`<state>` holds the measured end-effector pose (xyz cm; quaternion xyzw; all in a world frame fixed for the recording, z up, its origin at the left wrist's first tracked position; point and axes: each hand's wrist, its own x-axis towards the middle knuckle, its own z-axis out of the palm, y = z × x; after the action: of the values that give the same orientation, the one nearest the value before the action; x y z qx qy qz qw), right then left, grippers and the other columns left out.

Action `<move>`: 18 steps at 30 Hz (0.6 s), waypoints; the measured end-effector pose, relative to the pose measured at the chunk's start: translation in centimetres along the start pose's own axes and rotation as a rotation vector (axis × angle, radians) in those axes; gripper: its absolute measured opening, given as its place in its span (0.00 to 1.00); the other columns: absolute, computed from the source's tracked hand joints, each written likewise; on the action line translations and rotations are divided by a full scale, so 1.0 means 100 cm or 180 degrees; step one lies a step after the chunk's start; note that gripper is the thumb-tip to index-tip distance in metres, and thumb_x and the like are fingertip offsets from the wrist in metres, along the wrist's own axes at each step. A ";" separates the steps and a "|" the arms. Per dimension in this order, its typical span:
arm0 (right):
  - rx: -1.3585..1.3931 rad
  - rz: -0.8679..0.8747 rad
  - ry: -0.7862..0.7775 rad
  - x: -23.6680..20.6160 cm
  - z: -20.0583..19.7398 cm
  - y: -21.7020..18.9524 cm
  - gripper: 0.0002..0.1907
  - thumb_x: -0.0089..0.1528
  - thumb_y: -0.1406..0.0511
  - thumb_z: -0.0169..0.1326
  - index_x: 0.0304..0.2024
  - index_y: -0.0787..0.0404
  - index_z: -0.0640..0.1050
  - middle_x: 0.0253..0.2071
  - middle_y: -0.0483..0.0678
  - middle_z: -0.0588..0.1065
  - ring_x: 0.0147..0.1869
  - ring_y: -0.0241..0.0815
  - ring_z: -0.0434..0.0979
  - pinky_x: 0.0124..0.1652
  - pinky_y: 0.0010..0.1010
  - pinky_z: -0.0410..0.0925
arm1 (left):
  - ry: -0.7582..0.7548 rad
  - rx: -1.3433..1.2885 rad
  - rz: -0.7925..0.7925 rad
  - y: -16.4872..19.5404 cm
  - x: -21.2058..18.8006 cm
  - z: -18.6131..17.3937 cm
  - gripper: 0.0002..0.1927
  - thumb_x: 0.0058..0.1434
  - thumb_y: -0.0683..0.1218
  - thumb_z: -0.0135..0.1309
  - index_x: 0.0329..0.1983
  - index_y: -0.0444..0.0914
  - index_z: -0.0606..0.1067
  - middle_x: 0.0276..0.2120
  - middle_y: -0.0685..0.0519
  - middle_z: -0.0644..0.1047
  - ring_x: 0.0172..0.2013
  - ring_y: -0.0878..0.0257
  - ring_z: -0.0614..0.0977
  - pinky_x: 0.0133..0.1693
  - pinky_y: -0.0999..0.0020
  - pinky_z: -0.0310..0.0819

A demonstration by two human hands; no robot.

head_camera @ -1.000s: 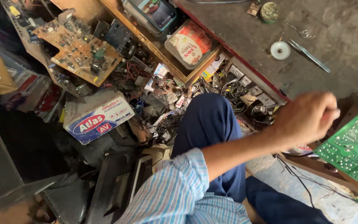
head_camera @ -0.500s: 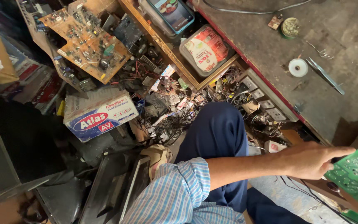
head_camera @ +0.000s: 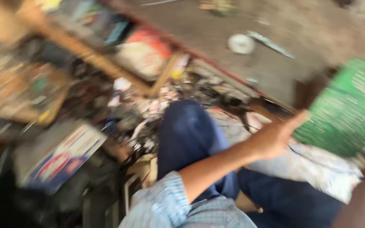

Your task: The person sits at a cluttered workbench and solders components onto a large green circuit board using a soldering iron and solder wire. They position the board, apply solder to joints, reposition the board, and handle small components and wires between soldering passes.

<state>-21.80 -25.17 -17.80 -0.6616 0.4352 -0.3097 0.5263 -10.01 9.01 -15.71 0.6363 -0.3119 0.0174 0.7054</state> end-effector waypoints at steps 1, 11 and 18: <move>0.0212 -0.0154 -0.0082 0.002 -0.003 0.002 0.16 0.77 0.55 0.52 0.61 0.55 0.74 0.37 0.45 0.75 0.32 0.34 0.72 0.29 0.23 0.64 | 0.0298 0.0282 0.0553 0.000 -0.005 -0.005 0.49 0.54 0.33 0.49 0.81 0.42 0.51 0.57 0.28 0.73 0.49 0.41 0.81 0.49 0.56 0.77; 0.1310 -0.0431 -0.0473 -0.075 -0.001 -0.052 0.12 0.81 0.57 0.51 0.56 0.56 0.65 0.54 0.50 0.75 0.25 0.32 0.64 0.26 0.25 0.58 | -0.0554 0.0203 -0.0967 0.014 -0.006 -0.022 0.38 0.60 0.33 0.54 0.75 0.40 0.62 0.28 0.49 0.78 0.27 0.62 0.79 0.34 0.68 0.76; 0.1294 -0.0250 -0.0513 -0.106 -0.032 -0.046 0.10 0.79 0.59 0.48 0.53 0.56 0.65 0.59 0.52 0.77 0.26 0.31 0.65 0.26 0.24 0.61 | -0.0301 0.0658 -0.0854 0.022 0.004 -0.023 0.30 0.61 0.35 0.57 0.68 0.35 0.68 0.35 0.48 0.80 0.31 0.60 0.82 0.33 0.68 0.78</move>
<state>-27.94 -16.66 -12.03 -0.5809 0.2942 -0.3575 0.6695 -9.64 11.38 -13.57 0.7414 -0.2536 -0.0748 0.6167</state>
